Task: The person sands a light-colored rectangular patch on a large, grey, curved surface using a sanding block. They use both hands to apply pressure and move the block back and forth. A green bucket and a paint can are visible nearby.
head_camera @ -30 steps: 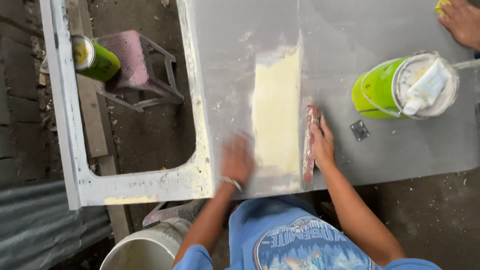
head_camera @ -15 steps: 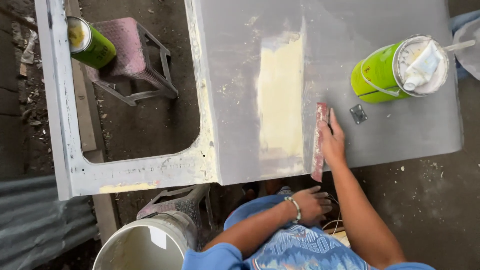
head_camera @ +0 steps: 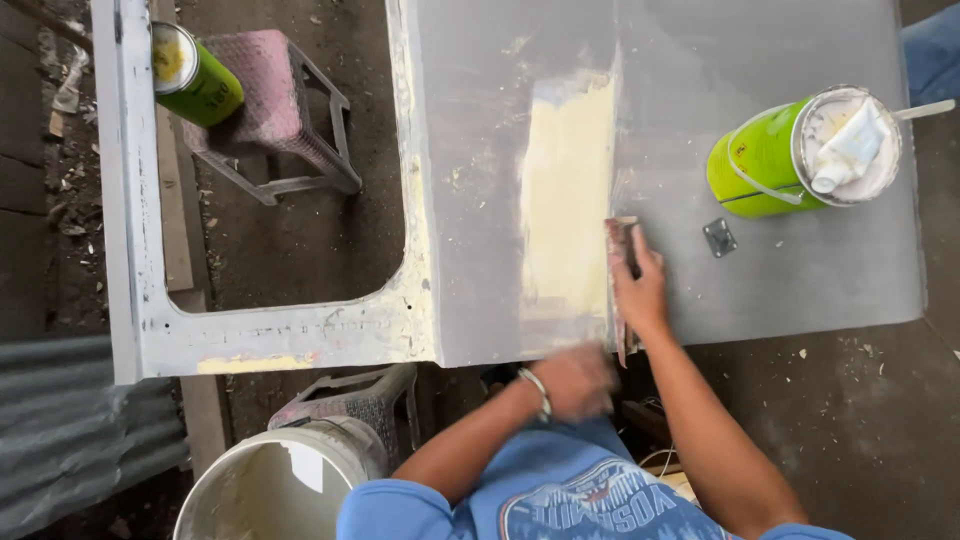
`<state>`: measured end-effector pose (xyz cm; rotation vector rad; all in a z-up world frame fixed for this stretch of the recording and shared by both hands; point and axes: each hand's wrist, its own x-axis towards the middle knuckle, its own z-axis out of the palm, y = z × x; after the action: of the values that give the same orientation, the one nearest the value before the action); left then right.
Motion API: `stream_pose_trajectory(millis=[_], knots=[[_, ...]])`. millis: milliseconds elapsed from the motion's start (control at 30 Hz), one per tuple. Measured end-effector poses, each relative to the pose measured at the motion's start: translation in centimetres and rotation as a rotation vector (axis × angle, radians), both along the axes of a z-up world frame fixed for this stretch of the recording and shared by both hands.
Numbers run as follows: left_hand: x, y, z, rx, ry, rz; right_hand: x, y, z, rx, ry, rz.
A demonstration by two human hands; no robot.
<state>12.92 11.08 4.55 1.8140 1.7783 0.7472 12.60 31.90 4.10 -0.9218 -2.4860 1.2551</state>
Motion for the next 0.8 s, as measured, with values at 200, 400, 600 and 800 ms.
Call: stream_pose_trajectory(millis=[200,400,600,800], knots=[[-10.6,-5.0,-1.2,-0.018,0.075,0.936,1.0,-6.5,1.0,0.337,-0.246,0.268],[-12.3,-5.3,-1.6,-0.346,0.258,0.937,-7.8,-4.5,-1.5,0.670,-0.267,0.383],[-11.9,-5.3,-1.0,-0.351,0.224,0.957,-7.6,-5.4,0.1,0.753,-0.159,0.386],[-12.1,-5.4,-1.8,-0.344,0.272,0.954,-2.1,-7.0,-0.6,0.832,-0.158,0.600]])
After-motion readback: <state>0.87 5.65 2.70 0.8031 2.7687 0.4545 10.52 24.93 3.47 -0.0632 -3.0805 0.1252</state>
